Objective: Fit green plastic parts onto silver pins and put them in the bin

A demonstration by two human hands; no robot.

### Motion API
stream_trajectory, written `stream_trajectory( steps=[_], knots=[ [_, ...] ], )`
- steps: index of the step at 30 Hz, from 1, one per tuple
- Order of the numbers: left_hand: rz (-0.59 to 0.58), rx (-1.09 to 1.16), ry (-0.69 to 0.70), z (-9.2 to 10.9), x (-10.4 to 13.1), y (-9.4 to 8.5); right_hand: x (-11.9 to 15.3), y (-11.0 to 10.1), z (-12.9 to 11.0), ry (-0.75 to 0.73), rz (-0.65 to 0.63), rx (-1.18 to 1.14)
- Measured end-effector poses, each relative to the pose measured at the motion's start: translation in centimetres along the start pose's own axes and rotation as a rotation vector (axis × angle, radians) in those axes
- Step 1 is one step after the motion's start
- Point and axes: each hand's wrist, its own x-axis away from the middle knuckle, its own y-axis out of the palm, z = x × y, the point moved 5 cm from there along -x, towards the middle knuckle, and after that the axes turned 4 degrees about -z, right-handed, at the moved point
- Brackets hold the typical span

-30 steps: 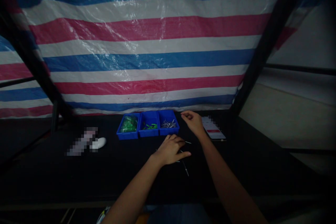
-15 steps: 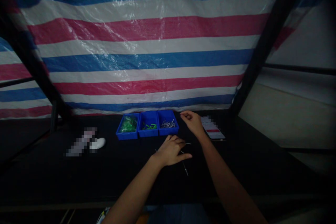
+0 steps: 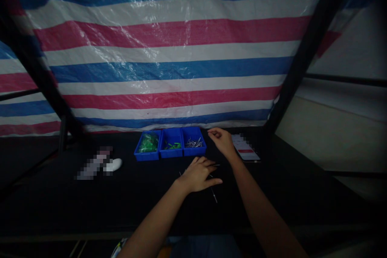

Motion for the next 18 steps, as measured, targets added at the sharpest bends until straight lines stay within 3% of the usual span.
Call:
stream_trajectory(
  steps=[5,18],
  knots=[
    [-0.029,-0.002,-0.005,-0.11,-0.08,0.35,-0.03,0.11,0.18,-0.019,-0.007,-0.011],
    [0.026,0.035,-0.028,-0.79,-0.11,0.10,-0.08,-0.11,0.19,-0.027,0.012,-0.017]
  ],
)
